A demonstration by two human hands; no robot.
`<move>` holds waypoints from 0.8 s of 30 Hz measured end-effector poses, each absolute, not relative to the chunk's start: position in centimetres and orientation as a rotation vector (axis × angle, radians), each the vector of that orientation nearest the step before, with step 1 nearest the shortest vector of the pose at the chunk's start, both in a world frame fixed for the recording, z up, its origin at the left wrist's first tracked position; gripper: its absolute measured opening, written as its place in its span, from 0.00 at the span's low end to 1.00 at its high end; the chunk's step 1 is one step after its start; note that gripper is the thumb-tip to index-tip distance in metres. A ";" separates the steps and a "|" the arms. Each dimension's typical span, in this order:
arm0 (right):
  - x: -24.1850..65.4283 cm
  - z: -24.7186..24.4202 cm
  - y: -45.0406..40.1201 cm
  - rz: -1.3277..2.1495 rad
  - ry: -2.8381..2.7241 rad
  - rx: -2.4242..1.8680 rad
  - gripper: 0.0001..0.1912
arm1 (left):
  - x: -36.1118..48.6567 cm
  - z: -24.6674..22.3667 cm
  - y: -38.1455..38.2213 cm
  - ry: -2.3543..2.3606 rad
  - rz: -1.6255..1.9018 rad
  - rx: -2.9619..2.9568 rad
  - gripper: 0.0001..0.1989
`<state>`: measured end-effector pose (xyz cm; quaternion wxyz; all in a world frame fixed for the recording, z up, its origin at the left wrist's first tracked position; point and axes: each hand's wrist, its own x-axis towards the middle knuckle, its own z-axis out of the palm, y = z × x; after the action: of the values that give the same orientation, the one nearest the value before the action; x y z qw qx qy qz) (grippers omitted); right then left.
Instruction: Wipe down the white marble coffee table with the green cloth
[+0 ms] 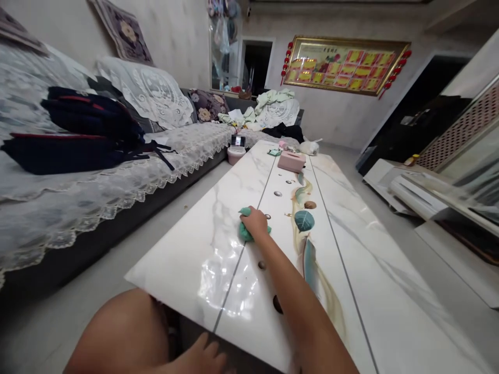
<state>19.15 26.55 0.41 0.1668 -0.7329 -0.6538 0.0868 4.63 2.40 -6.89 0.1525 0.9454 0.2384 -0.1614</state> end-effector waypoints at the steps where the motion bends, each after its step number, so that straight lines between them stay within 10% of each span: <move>1: 19.1 0.4 25.5 0.258 -1.869 -2.082 0.13 | 4.7 -6.5 2.4 0.677 -0.487 2.717 0.17; 24: 13.8 -0.1 5.9 0.506 -2.228 -1.909 0.16 | 2.6 -2.3 -1.4 0.852 -0.514 2.686 0.27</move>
<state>13.82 5.88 -0.09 0.0821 -0.6389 -0.7459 0.1694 2.57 -1.38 -2.35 0.1383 0.9287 0.2947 -0.1776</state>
